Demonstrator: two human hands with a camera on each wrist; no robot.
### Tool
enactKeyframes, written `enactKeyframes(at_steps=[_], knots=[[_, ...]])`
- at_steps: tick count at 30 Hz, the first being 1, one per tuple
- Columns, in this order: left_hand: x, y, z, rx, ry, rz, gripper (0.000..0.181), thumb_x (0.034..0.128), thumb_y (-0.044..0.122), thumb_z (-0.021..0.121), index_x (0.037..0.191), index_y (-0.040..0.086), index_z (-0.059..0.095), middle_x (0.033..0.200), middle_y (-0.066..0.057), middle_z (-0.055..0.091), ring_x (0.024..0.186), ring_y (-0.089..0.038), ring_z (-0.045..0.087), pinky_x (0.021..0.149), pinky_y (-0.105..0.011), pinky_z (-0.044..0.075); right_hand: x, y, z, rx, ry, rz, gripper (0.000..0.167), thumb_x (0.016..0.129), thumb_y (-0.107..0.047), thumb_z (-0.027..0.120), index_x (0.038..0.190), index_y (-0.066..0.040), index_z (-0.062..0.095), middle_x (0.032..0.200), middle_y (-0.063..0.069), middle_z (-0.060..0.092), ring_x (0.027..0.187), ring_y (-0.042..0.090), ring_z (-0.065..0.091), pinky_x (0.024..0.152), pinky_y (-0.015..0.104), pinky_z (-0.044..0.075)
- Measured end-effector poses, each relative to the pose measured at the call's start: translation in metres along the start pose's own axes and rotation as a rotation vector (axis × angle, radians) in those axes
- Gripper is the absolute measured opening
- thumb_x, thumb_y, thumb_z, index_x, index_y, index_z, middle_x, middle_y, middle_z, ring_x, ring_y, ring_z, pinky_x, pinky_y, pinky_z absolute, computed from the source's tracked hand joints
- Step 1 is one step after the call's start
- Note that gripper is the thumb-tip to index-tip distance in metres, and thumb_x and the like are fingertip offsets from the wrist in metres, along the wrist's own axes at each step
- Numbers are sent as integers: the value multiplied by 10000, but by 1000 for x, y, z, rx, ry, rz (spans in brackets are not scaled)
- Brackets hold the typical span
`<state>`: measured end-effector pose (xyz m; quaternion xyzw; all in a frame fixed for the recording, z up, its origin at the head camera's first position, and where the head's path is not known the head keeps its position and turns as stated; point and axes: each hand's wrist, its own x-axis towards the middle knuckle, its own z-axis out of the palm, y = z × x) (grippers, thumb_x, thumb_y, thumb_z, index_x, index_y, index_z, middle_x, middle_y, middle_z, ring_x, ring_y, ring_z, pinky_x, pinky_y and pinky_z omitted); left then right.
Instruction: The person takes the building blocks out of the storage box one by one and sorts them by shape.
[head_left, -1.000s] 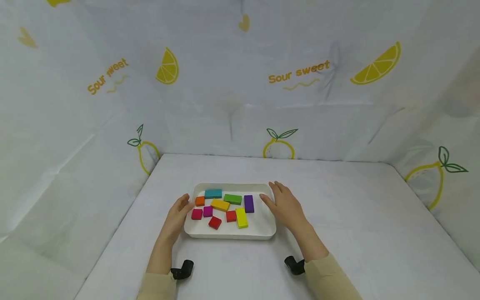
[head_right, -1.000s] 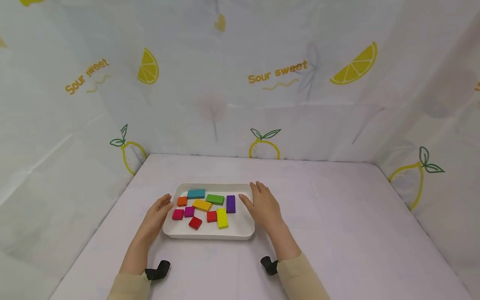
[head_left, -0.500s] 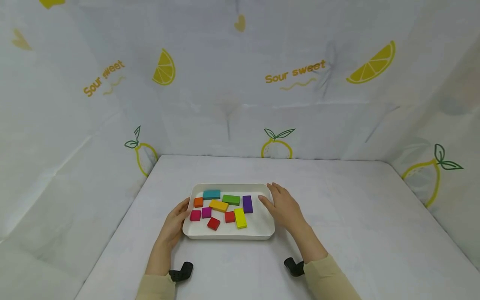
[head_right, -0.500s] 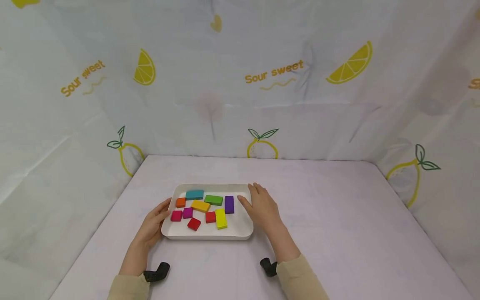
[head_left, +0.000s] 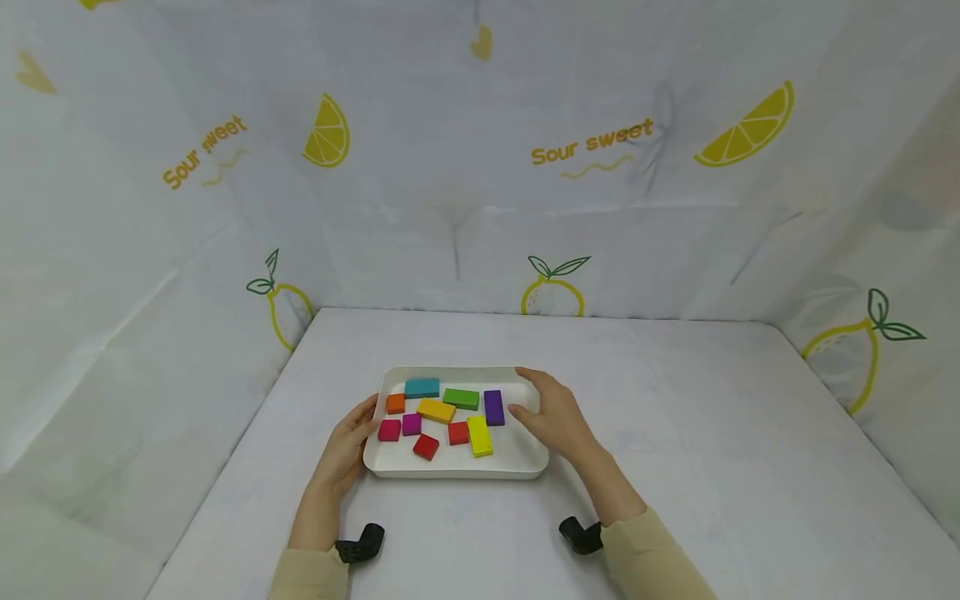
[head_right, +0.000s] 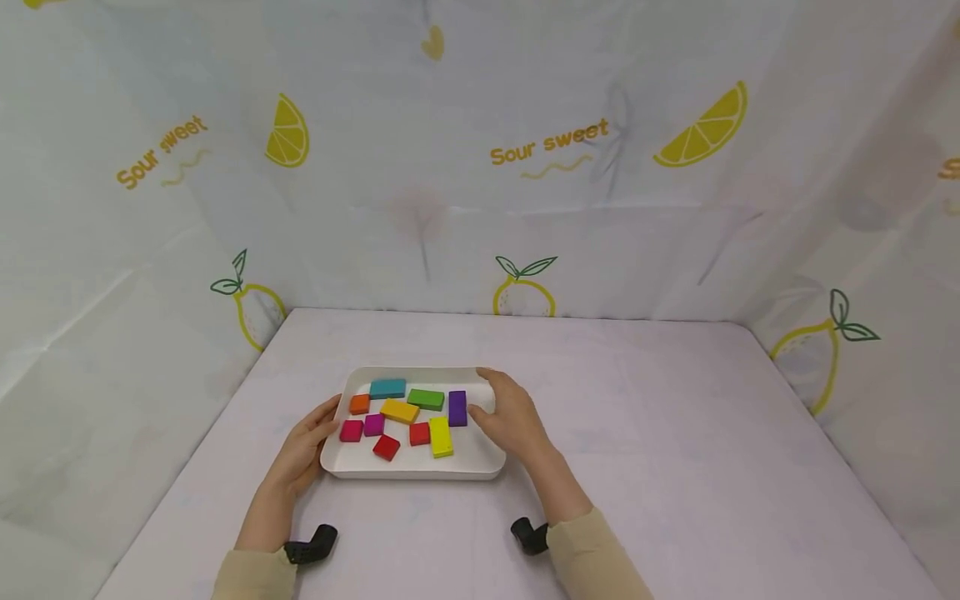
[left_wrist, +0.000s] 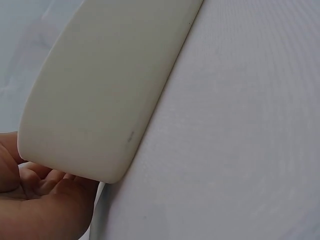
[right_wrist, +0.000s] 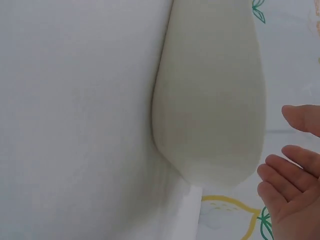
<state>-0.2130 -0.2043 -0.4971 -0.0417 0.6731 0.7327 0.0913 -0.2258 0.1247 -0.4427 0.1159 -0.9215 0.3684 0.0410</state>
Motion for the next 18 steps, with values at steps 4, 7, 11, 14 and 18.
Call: enactKeyframes(at_steps=[4, 7, 11, 14, 18], knots=[[0, 0, 0, -6, -8, 0, 555, 1051, 83, 350, 1574, 31, 174, 1674, -153, 125, 1565, -307, 107, 1275, -464, 152, 6, -5, 4, 213, -61, -19, 666, 824, -76, 747, 1438, -90, 490, 1478, 126, 529, 1396, 339, 475, 1174, 507, 382], [-1, 2, 0, -8, -11, 0, 555, 1052, 82, 346, 1575, 31, 169, 1675, -153, 117, 1567, -305, 97, 1276, -463, 146, 13, -3, 11, 339, -125, 5, 711, 796, 9, 732, 1450, -61, 462, 1499, 146, 497, 1423, 332, 443, 1204, 481, 335], [-2, 3, 0, -7, -10, -7, 558, 1049, 76, 349, 1575, 29, 169, 1675, -160, 112, 1566, -310, 98, 1277, -468, 144, 22, 1, 21, 415, -166, 42, 776, 756, 86, 724, 1465, -17, 427, 1517, 165, 465, 1448, 335, 405, 1228, 481, 287], [-3, 4, 0, -6, -6, -11, 558, 1048, 77, 352, 1574, 30, 173, 1673, -164, 118, 1564, -317, 108, 1275, -472, 151, 27, 0, 24, 421, -178, 64, 814, 725, 117, 726, 1469, -14, 422, 1525, 153, 459, 1460, 338, 386, 1233, 481, 281], [-3, 3, 0, -8, -12, -4, 556, 1050, 85, 353, 1574, 33, 175, 1674, -160, 119, 1564, -314, 106, 1276, -471, 149, 31, -2, 28, 435, -189, 98, 844, 702, 154, 713, 1472, -29, 422, 1540, 150, 445, 1475, 340, 360, 1240, 482, 273]])
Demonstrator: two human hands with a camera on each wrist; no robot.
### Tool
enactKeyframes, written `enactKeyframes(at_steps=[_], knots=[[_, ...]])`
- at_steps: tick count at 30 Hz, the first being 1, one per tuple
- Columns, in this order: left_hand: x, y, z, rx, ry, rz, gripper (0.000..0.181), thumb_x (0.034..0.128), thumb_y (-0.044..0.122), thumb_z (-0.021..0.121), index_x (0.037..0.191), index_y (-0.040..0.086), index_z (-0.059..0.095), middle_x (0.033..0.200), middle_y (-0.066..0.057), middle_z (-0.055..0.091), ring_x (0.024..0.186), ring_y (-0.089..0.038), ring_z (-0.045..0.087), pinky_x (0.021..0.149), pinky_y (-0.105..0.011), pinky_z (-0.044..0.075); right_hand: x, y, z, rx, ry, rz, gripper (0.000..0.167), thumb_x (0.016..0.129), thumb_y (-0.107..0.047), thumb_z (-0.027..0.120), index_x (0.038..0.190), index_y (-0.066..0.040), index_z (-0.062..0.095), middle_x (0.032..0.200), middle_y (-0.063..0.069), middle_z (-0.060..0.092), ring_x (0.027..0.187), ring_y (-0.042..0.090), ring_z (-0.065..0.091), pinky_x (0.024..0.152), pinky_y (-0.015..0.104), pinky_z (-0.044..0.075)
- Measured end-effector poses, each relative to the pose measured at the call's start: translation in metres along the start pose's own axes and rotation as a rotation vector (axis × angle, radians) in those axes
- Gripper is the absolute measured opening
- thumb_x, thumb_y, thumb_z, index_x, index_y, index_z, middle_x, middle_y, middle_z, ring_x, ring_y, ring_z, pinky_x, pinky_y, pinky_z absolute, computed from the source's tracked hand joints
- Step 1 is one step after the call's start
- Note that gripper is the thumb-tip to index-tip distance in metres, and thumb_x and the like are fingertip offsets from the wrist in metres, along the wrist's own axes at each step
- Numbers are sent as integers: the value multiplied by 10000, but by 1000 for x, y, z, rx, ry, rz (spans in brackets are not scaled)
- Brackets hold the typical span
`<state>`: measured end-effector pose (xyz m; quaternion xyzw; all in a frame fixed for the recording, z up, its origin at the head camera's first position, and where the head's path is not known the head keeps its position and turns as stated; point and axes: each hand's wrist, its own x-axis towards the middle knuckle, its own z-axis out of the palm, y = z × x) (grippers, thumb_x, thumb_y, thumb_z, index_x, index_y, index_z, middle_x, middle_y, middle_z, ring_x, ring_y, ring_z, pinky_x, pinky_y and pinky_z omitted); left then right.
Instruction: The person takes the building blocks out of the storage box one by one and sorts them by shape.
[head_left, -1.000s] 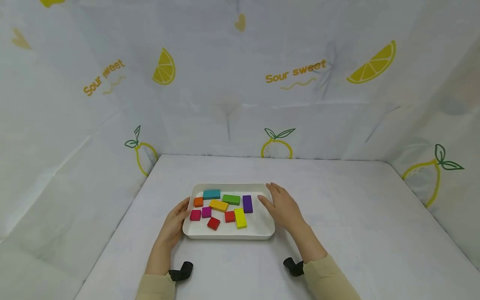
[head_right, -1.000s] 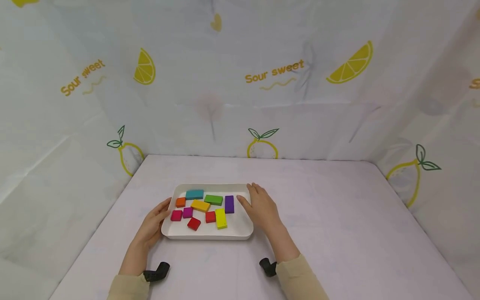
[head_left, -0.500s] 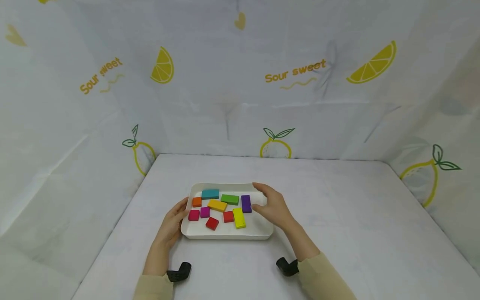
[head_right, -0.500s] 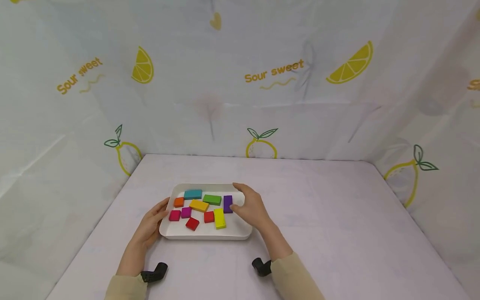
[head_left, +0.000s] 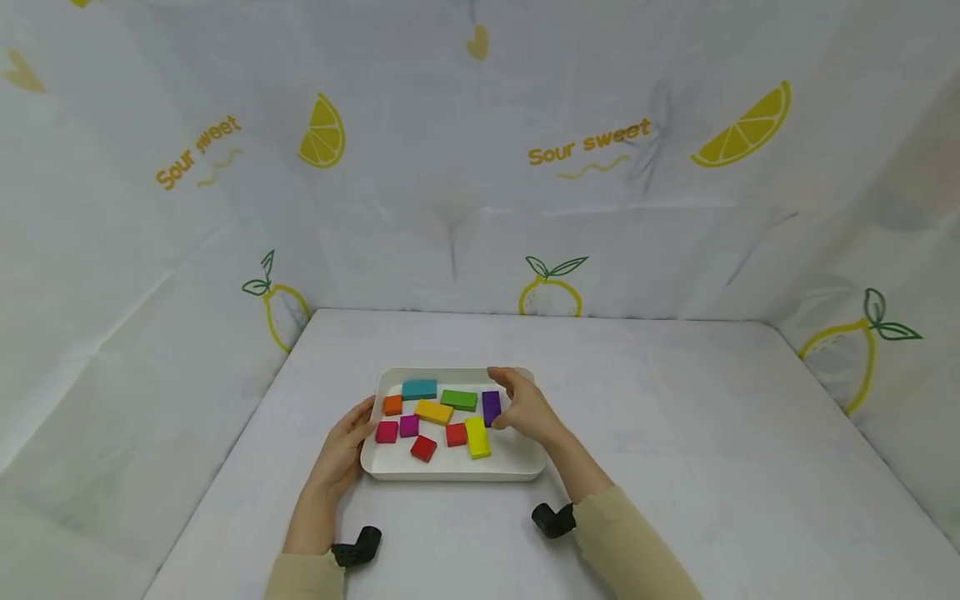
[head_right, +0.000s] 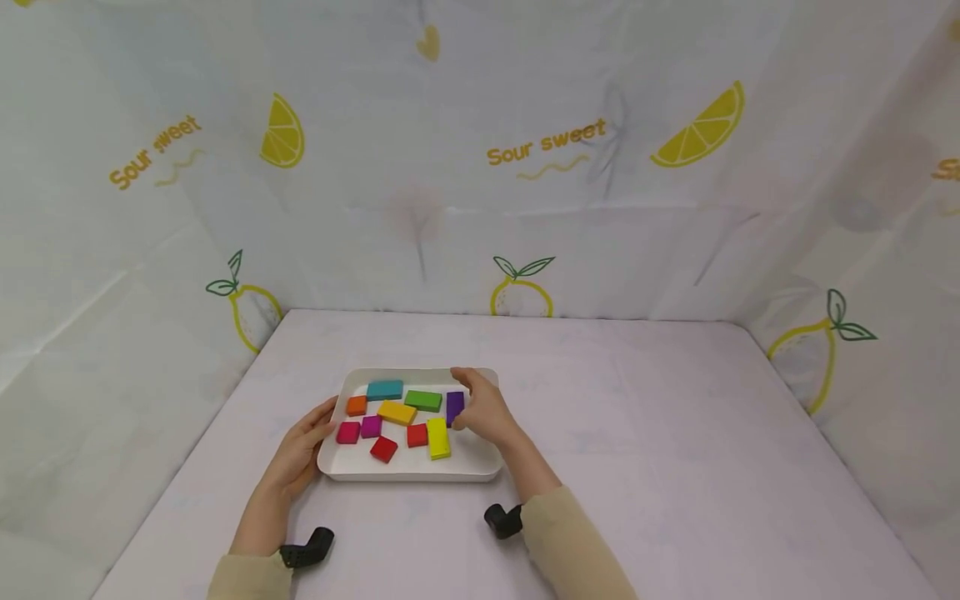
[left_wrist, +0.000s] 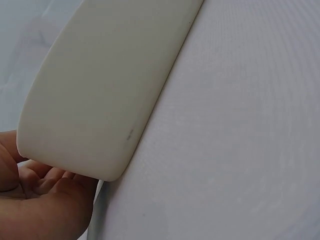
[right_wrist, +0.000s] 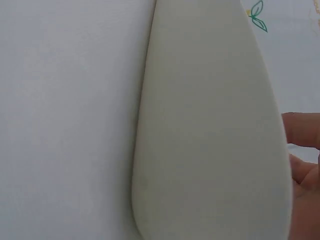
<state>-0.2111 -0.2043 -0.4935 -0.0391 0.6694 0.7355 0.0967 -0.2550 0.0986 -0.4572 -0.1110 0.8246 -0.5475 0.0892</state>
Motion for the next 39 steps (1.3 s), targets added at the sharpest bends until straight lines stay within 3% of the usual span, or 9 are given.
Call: enactKeyframes(at_steps=[6, 11, 23, 39], knots=[[3, -3, 0, 6, 7, -5, 542, 1050, 82, 349, 1569, 42, 199, 1674, -149, 132, 1564, -306, 113, 1271, -458, 163, 3, 4, 8, 125, 25, 69, 891, 654, 220, 652, 1474, -28, 408, 1563, 161, 410, 1503, 333, 310, 1262, 484, 213], [4, -4, -1, -1, 10, -9, 540, 1051, 90, 346, 1570, 50, 203, 1674, -140, 137, 1564, -298, 123, 1267, -444, 179, 5, 5, 11, 162, 64, 111, 919, 619, 253, 614, 1470, -27, 412, 1566, 173, 399, 1508, 346, 293, 1263, 498, 197], [4, -6, -2, -14, -3, 6, 552, 1050, 83, 354, 1572, 34, 182, 1674, -154, 122, 1565, -311, 101, 1268, -459, 160, 8, 7, 16, 159, 100, 168, 943, 598, 298, 546, 1465, -56, 439, 1542, 170, 433, 1486, 356, 328, 1250, 490, 244], [4, -6, -2, -22, -4, 4, 545, 1049, 80, 357, 1571, 51, 202, 1673, -142, 143, 1558, -315, 139, 1257, -458, 187, 11, 11, 17, 146, 115, 183, 890, 612, 315, 537, 1422, -51, 493, 1487, 170, 499, 1444, 373, 394, 1220, 477, 314]])
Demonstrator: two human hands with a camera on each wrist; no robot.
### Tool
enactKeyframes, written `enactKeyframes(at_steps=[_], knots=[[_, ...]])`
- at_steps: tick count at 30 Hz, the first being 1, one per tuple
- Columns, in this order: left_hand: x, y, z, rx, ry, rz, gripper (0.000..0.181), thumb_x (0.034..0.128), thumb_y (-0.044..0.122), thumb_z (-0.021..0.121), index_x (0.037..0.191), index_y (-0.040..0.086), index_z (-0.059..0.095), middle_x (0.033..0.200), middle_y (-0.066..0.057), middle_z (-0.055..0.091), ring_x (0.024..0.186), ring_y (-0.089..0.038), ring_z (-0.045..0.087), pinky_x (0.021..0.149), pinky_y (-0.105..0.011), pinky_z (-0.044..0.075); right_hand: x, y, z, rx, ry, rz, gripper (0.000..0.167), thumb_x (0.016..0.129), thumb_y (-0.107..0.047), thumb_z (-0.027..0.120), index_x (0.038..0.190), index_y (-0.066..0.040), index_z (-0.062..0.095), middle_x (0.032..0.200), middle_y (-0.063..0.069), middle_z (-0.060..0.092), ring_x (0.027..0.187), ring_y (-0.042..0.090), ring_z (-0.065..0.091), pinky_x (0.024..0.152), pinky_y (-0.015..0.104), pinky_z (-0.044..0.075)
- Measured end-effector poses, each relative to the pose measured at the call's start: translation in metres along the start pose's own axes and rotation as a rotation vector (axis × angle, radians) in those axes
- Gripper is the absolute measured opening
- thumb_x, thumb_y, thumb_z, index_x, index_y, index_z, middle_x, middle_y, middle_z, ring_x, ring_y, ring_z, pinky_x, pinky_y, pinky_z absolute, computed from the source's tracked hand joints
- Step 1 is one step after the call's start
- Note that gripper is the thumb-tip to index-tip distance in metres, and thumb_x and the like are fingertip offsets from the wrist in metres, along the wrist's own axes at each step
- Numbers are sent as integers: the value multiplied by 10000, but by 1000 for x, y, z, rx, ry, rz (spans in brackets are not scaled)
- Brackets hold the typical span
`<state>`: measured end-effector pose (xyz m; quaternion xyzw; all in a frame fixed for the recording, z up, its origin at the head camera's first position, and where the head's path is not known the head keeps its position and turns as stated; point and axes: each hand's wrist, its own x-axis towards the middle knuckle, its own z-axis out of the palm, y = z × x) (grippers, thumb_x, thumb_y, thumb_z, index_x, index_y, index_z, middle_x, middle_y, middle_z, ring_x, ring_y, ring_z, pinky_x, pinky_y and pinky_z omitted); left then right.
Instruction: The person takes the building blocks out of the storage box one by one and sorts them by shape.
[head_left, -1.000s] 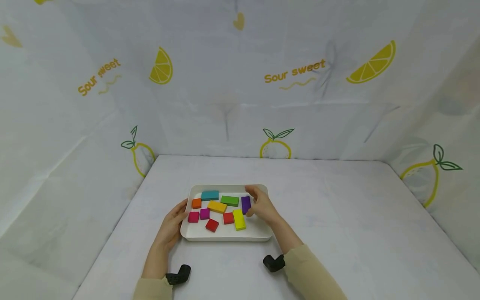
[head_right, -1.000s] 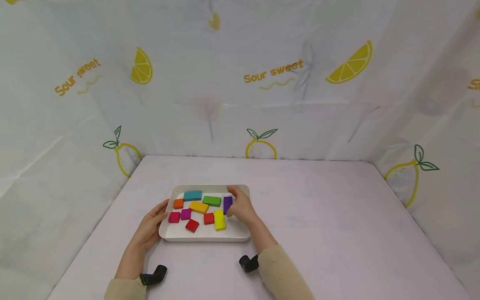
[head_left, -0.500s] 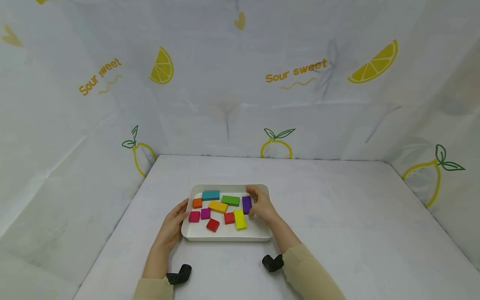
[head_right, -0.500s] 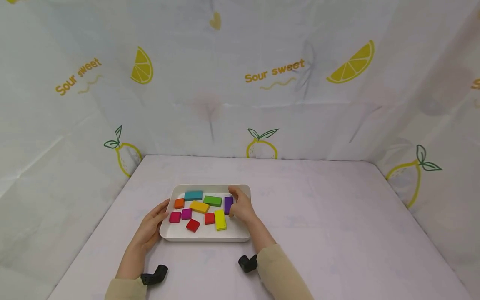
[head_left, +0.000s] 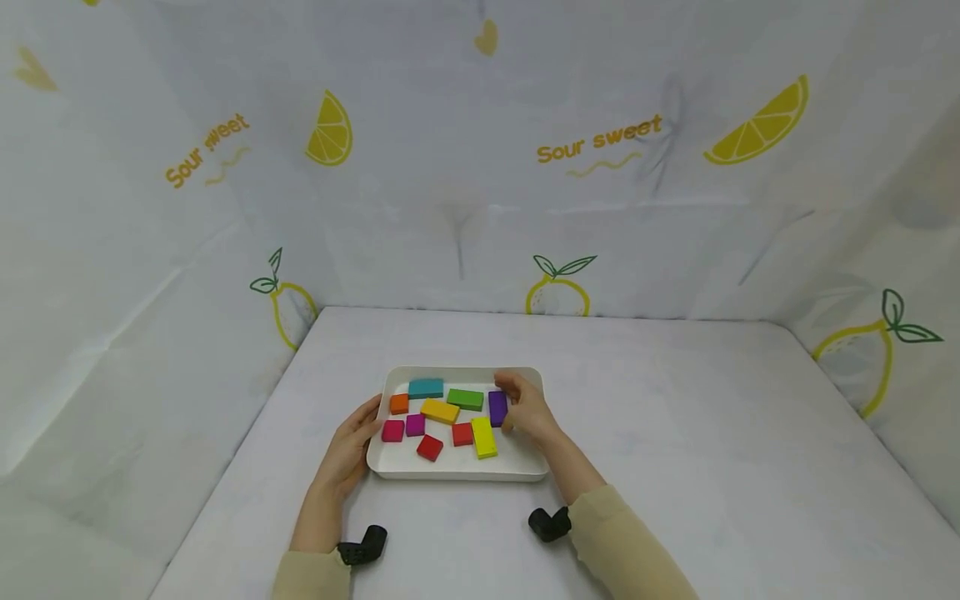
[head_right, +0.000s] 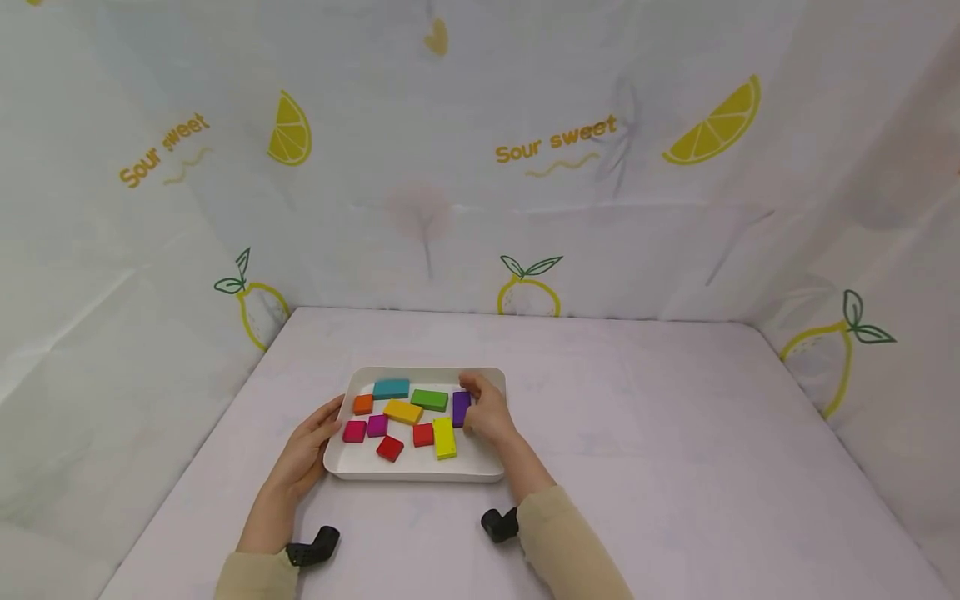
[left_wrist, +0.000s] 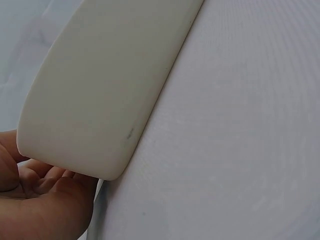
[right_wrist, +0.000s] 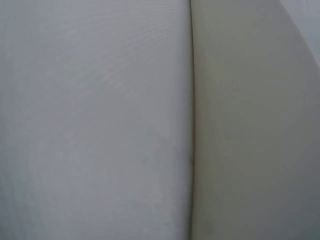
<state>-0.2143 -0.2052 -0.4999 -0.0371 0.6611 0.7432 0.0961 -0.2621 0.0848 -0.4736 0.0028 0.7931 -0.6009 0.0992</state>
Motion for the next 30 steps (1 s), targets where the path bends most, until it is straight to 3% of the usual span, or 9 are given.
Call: enactKeyframes(at_steps=[10, 24, 30], knots=[[1, -2, 0, 2, 9, 3, 552, 1045, 81, 364, 1571, 47, 200, 1674, -151, 132, 1559, -326, 126, 1258, -471, 184, 0, 1, 1, -13, 5, -1, 845, 653, 312, 546, 1420, -40, 493, 1470, 175, 515, 1440, 364, 405, 1204, 480, 336], [-1, 2, 2, 10, 3, 8, 544, 1054, 81, 348, 1572, 40, 189, 1674, -151, 131, 1562, -317, 119, 1268, -462, 169, -2, 2, 2, -34, 18, -36, 852, 662, 269, 634, 1445, -6, 445, 1478, 177, 508, 1440, 337, 411, 1236, 445, 279], [-2, 2, 1, 2, 3, 9, 546, 1052, 75, 350, 1571, 31, 188, 1673, -159, 125, 1562, -324, 115, 1267, -462, 171, -6, -3, -1, -38, 47, -84, 851, 652, 264, 625, 1443, 12, 441, 1472, 197, 504, 1427, 347, 417, 1216, 441, 303]])
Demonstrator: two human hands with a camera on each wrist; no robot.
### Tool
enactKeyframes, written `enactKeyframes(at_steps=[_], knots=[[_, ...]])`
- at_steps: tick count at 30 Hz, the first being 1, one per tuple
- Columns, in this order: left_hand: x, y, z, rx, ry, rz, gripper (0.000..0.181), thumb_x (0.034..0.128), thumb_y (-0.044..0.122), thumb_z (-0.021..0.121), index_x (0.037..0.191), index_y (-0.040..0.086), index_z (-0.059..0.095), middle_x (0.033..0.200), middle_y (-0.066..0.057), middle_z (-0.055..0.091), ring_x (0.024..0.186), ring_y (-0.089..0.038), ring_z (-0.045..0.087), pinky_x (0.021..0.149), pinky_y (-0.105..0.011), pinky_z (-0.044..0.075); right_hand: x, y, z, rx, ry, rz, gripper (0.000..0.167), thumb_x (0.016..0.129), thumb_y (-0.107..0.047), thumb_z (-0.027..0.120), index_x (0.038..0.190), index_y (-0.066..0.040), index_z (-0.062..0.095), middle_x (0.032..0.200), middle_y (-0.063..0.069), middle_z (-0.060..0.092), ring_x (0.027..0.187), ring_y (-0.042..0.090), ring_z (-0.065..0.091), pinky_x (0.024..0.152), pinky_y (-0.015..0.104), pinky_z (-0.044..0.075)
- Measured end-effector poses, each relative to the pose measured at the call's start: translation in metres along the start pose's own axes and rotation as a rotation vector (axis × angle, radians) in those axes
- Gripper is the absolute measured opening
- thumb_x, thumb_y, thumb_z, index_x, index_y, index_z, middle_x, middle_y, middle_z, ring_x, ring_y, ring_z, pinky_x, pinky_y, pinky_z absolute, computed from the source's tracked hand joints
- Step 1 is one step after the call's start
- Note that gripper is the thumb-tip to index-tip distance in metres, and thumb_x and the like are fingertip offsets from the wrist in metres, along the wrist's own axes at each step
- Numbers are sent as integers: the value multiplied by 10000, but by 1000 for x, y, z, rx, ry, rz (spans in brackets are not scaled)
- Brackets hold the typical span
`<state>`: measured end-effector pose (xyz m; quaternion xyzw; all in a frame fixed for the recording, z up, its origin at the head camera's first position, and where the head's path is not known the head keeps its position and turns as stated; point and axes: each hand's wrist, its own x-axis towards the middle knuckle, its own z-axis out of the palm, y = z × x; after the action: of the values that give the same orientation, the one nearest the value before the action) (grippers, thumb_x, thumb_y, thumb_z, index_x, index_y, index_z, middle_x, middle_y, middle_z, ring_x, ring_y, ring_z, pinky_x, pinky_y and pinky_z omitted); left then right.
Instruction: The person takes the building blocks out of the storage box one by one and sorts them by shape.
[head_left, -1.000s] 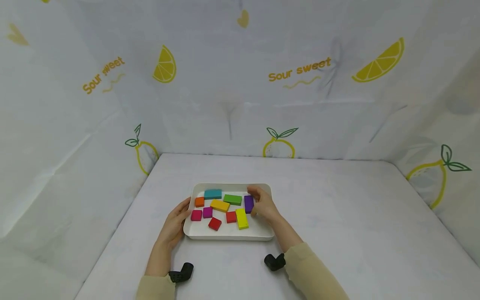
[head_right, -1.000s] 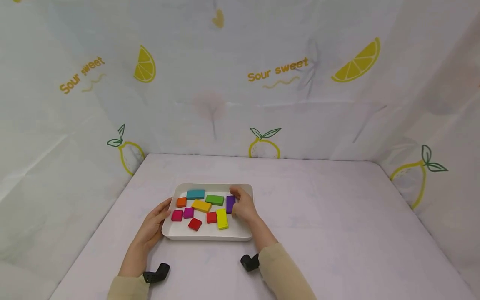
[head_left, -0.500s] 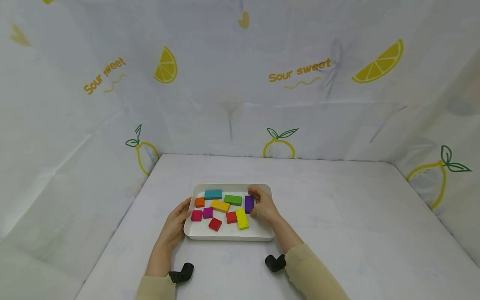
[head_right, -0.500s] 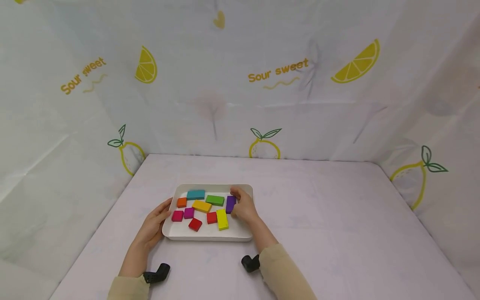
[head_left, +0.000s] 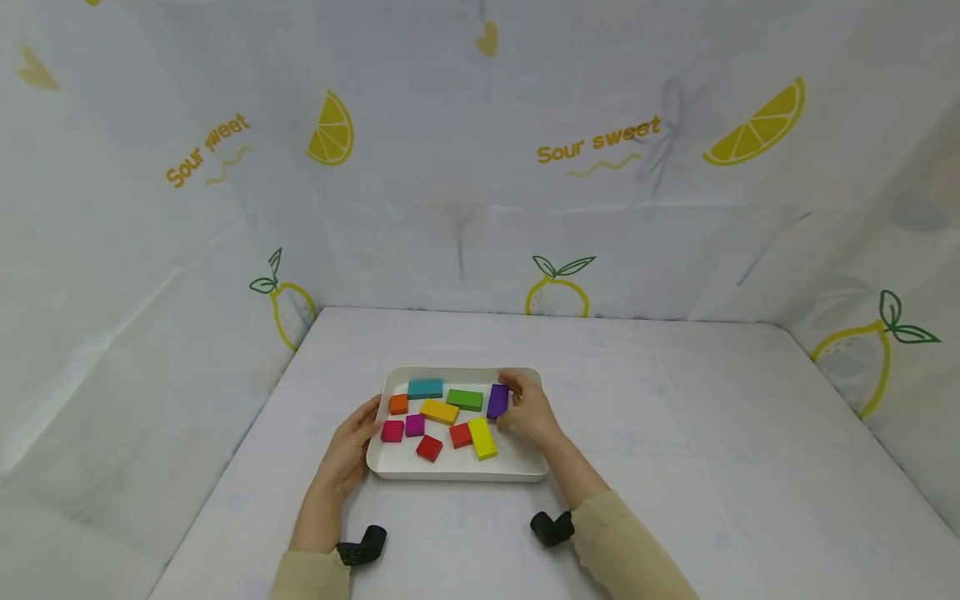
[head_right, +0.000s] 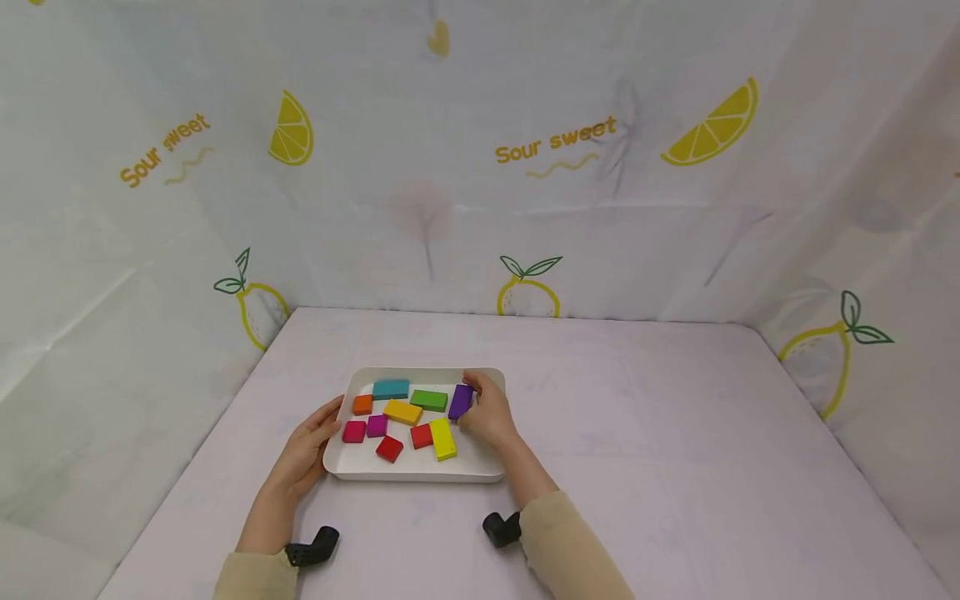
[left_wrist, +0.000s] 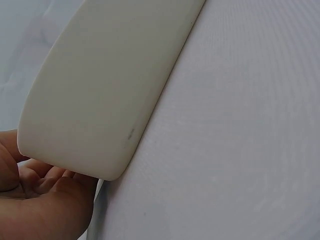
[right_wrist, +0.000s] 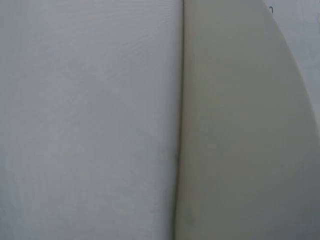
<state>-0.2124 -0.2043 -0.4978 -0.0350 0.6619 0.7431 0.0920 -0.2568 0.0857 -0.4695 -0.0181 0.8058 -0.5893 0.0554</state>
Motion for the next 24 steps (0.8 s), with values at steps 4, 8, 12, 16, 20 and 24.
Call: enactKeyframes(at_steps=[4, 8, 12, 16, 20, 24], knots=[[-1, 1, 0, -8, 0, -3, 551, 1048, 68, 351, 1571, 26, 182, 1674, -157, 122, 1563, -315, 115, 1268, -455, 168, -3, -10, -12, 5, 13, -45, 821, 696, 239, 651, 1450, -3, 437, 1473, 183, 501, 1417, 338, 424, 1196, 427, 335], [-1, 2, 0, -11, 1, -6, 553, 1051, 72, 353, 1574, 34, 178, 1678, -142, 115, 1567, -294, 100, 1272, -442, 156, -1, -14, -34, 47, -6, -75, 814, 749, 210, 670, 1479, -36, 407, 1523, 160, 456, 1467, 312, 372, 1213, 406, 314], [1, 2, -2, -7, -3, -4, 548, 1054, 83, 347, 1575, 44, 182, 1679, -133, 117, 1568, -294, 101, 1269, -442, 163, 3, -9, -61, 75, -30, -109, 827, 766, 204, 660, 1502, -22, 361, 1558, 176, 404, 1498, 310, 318, 1229, 400, 287], [2, 0, -2, 10, -5, 2, 551, 1051, 102, 361, 1574, 54, 196, 1677, -133, 132, 1563, -305, 123, 1259, -447, 186, 5, -1, -85, 101, -32, -134, 847, 754, 211, 655, 1509, -8, 340, 1570, 195, 376, 1510, 308, 293, 1230, 384, 277], [2, -2, -2, 26, 3, 25, 569, 1040, 126, 405, 1569, 41, 210, 1669, -172, 133, 1554, -345, 133, 1248, -444, 232, 7, 8, -103, 93, -27, -143, 852, 755, 204, 656, 1513, -13, 335, 1577, 202, 362, 1512, 306, 287, 1207, 358, 300], [2, -3, -2, 17, 5, 27, 571, 1038, 121, 404, 1568, 36, 207, 1668, -179, 131, 1553, -352, 131, 1250, -451, 231, 8, 18, -115, 81, -33, -116, 845, 753, 204, 638, 1512, -12, 336, 1574, 200, 366, 1507, 297, 299, 1186, 333, 319]])
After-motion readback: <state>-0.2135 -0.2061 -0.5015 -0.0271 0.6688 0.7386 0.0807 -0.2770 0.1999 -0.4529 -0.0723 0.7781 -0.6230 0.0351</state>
